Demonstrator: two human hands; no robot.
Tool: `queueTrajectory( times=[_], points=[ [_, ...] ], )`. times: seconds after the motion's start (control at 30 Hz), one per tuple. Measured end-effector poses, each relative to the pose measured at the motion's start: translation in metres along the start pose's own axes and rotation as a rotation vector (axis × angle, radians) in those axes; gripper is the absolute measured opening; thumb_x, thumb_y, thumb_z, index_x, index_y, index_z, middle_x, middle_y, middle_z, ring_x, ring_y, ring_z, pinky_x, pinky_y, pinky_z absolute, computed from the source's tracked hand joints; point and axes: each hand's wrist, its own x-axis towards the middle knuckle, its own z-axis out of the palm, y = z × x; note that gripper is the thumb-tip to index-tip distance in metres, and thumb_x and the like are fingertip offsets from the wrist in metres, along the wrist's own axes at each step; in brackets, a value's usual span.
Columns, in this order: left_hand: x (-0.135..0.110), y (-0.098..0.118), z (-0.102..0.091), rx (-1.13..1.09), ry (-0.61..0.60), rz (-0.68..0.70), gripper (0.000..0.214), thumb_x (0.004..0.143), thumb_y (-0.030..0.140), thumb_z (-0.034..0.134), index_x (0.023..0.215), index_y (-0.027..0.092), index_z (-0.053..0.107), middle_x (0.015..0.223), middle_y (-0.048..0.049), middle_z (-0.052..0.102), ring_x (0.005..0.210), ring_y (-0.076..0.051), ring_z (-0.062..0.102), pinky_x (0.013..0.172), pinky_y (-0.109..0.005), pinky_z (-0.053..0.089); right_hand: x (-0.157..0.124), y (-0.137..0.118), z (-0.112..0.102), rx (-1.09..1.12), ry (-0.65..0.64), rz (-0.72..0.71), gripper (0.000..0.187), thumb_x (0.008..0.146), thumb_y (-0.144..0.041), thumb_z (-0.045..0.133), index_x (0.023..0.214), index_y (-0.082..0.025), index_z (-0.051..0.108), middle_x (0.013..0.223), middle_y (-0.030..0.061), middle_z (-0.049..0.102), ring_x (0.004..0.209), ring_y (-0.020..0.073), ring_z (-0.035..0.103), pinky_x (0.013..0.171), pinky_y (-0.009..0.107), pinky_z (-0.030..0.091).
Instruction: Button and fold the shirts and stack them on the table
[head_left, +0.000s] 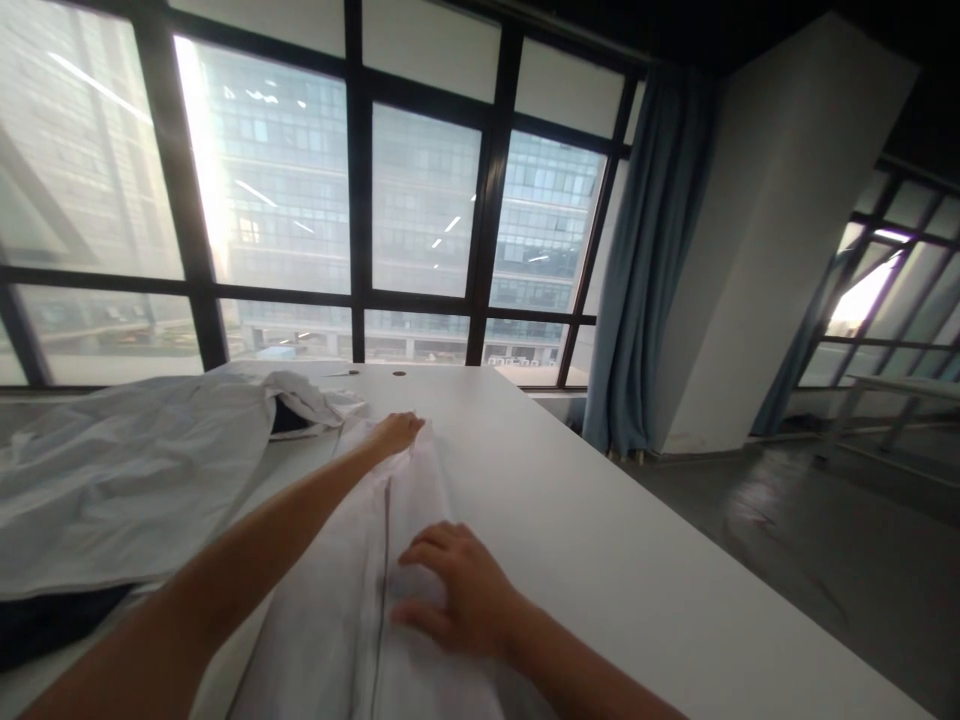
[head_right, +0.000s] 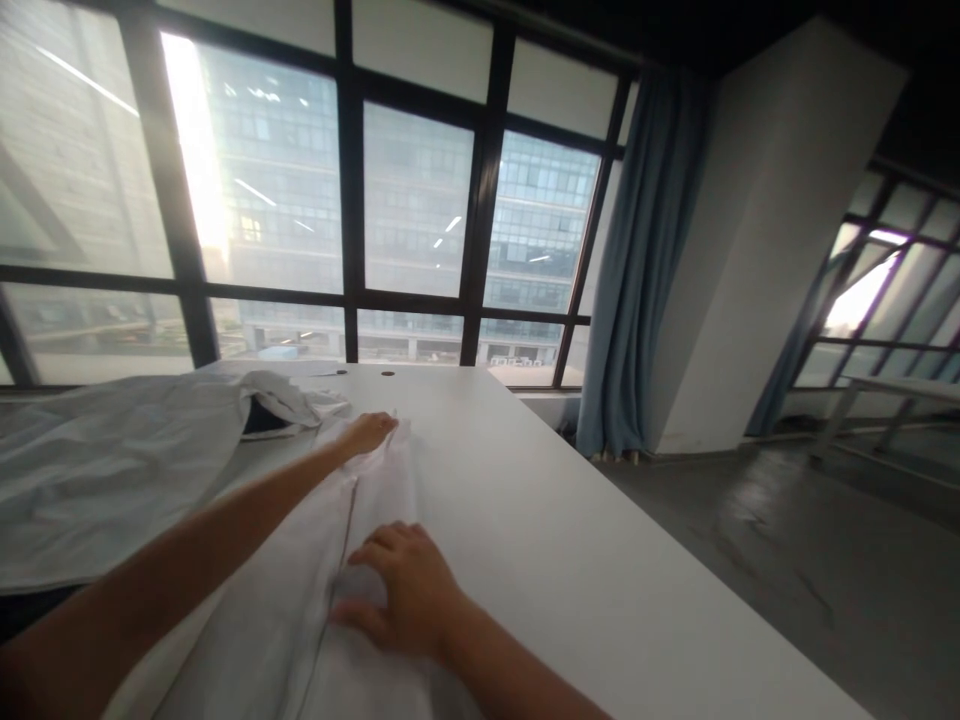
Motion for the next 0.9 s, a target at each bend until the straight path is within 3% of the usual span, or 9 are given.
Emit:
queueTrajectory(
  times=[0.07, 0.13, 0.23, 0.33, 0.53, 0.73, 0.9],
  points=[
    [-0.034, -0.017, -0.014, 0.001, -0.097, 0.096, 0.039, 0.096, 0.045, 0.039, 0.102, 0.019, 0.068, 0.113, -0.0113, 0.069, 0.113, -0.024, 0.059, 0.102, -0.033, 0.039, 0.000, 0.008, 0.000, -0.030, 0.052, 0.032, 0.057, 0.084, -0.057, 0.058, 0.127, -0.020, 0.059, 0.134, 0.0134, 0.056, 0.126, 0.0265, 0.047, 0.106, 0.042, 0.032],
    [-0.077, -0.038, -0.023, -0.007, -0.166, 0.148, 0.041, 0.094, 0.049, 0.043, 0.115, 0.022, 0.066, 0.127, -0.0080, 0.064, 0.123, -0.023, 0.053, 0.109, -0.030, 0.032, -0.001, 0.013, 0.003, -0.055, -0.011, 0.035, 0.071, 0.084, -0.062, 0.056, 0.140, -0.020, 0.048, 0.149, 0.0139, 0.041, 0.139, 0.0285, 0.032, 0.113, 0.048, 0.021],
    [-0.144, -0.067, -0.028, 0.020, -0.230, 0.140, 0.058, 0.090, 0.056, 0.046, 0.139, 0.026, 0.050, 0.151, -0.0061, 0.041, 0.140, -0.022, 0.034, 0.116, -0.033, 0.019, -0.002, 0.014, 0.006, -0.065, -0.189, 0.017, 0.078, 0.085, -0.066, 0.049, 0.147, -0.021, 0.038, 0.156, 0.0128, 0.028, 0.145, 0.0297, 0.019, 0.116, 0.054, 0.011],
    [-0.192, -0.081, -0.030, 0.085, -0.292, 0.127, 0.065, 0.091, 0.059, 0.040, 0.149, 0.029, 0.034, 0.158, -0.0057, 0.022, 0.147, -0.023, 0.017, 0.117, -0.041, 0.011, 0.000, 0.010, 0.006, -0.044, -0.320, 0.013, 0.077, 0.087, -0.067, 0.045, 0.149, -0.022, 0.035, 0.157, 0.0134, 0.023, 0.146, 0.0308, 0.015, 0.115, 0.057, 0.007],
    [-0.222, -0.065, -0.040, 0.161, -0.295, 0.055, 0.061, 0.097, 0.053, 0.029, 0.151, 0.025, 0.029, 0.159, -0.0089, 0.018, 0.147, -0.024, 0.014, 0.116, -0.048, 0.009, 0.011, -0.003, 0.004, -0.044, -0.394, 0.012, 0.086, 0.084, -0.071, 0.046, 0.152, -0.022, 0.026, 0.159, 0.0124, 0.015, 0.147, 0.0309, 0.007, 0.116, 0.055, 0.003],
    [-0.263, -0.035, -0.030, 0.040, -0.287, 0.293, 0.063, 0.094, 0.063, 0.028, 0.151, 0.036, 0.025, 0.159, -0.0017, 0.019, 0.147, -0.022, 0.013, 0.118, -0.043, 0.008, 0.012, -0.008, 0.010, -0.110, -0.361, 0.036, 0.083, 0.088, -0.069, 0.040, 0.153, -0.022, 0.023, 0.159, 0.0129, 0.014, 0.147, 0.0297, 0.007, 0.116, 0.055, 0.006],
    [-0.281, -0.024, -0.032, 0.050, -0.341, 0.290, 0.065, 0.093, 0.065, 0.031, 0.151, 0.035, 0.028, 0.159, -0.0021, 0.019, 0.147, -0.024, 0.013, 0.117, -0.041, 0.009, 0.018, 0.001, 0.025, -0.128, -0.349, 0.011, 0.081, 0.089, -0.069, 0.037, 0.153, -0.020, 0.025, 0.159, 0.0135, 0.016, 0.147, 0.0299, 0.010, 0.116, 0.053, 0.008]
  ],
)
